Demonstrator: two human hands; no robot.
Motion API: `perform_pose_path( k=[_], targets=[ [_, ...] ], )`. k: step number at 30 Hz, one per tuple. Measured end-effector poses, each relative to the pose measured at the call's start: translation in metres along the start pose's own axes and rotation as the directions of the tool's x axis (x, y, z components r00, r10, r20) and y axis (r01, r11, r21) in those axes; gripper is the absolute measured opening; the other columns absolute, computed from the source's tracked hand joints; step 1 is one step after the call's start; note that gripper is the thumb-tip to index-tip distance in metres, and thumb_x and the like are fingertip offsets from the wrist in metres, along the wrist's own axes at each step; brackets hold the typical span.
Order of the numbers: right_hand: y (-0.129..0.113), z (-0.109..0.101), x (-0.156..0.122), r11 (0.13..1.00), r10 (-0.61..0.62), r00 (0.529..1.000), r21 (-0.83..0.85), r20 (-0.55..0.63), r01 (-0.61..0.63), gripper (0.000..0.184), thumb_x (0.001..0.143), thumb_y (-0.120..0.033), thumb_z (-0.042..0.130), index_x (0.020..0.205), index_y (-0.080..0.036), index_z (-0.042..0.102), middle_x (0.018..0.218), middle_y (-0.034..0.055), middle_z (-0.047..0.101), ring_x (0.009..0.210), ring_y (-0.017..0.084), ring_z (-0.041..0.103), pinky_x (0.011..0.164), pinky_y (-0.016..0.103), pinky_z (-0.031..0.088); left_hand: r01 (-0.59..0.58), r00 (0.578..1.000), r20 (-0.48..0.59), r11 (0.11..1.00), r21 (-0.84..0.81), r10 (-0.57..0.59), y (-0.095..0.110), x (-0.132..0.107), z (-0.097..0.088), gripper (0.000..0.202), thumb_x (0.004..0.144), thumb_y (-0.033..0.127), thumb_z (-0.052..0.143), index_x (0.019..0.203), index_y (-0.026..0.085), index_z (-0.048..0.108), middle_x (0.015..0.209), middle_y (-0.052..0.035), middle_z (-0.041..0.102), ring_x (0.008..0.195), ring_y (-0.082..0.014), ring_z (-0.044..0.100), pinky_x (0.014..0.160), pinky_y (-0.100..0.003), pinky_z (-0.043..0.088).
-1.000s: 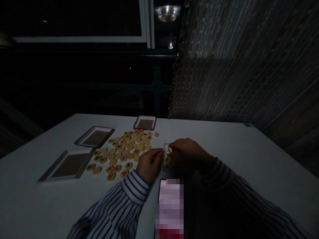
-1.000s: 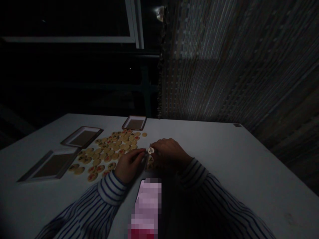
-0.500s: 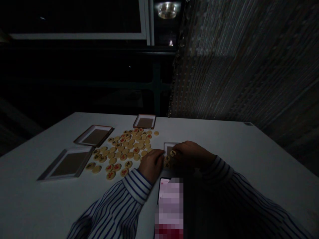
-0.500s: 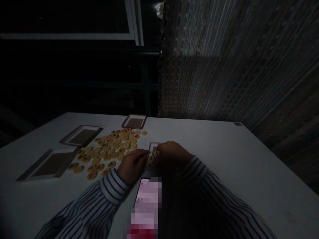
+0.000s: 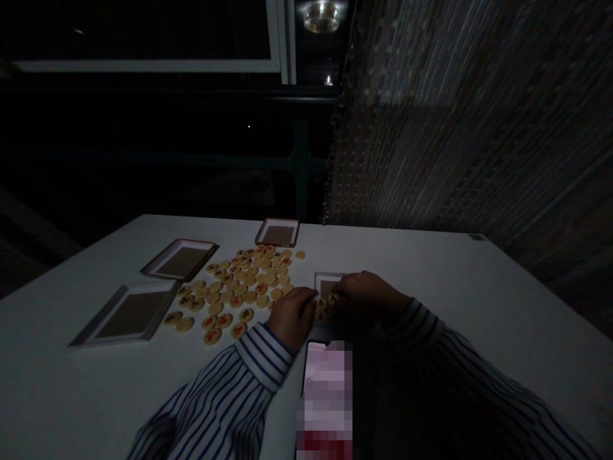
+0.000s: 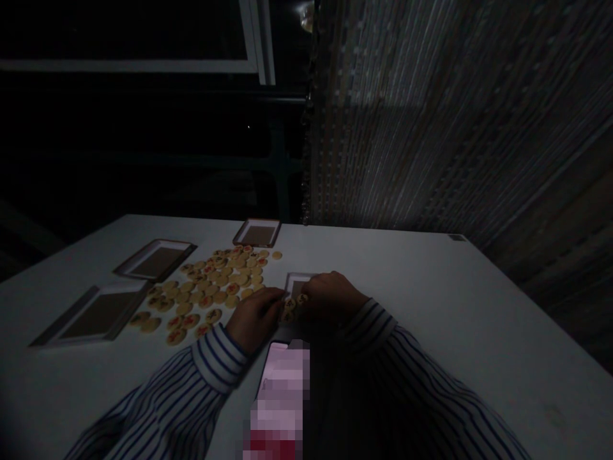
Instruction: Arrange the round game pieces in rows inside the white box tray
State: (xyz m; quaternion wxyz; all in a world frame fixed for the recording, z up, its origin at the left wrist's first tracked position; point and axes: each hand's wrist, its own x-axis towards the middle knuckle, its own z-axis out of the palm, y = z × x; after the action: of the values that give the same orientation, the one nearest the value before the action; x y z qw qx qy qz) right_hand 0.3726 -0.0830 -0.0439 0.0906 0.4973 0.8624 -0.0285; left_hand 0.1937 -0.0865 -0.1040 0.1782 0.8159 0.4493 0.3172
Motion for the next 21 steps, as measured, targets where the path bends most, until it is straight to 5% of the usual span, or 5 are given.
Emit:
perform_pose_path(
  k=[21],
  targets=[
    [0.0005, 0.0026, -0.0004, 1.0, -0.016, 1.0, 0.004, 0.011, 0.016, 0.026, 0.079, -0.032, 0.041, 0.085, -0.017, 0.061, 0.088, 0.0086, 0.064, 0.079, 0.018, 0.059, 0.063, 0.027, 0.037, -0.005, 1.0, 0.014, 1.0, 0.01, 0.005, 0.0008, -0.0003, -0.0001, 0.023, 0.076, 0.013, 0.045, 0.092, 0.015, 0.06, 0.092, -0.0061, 0.064, 0.087, -0.0159, 0.059, 0.08, -0.029, 0.047]
  ],
)
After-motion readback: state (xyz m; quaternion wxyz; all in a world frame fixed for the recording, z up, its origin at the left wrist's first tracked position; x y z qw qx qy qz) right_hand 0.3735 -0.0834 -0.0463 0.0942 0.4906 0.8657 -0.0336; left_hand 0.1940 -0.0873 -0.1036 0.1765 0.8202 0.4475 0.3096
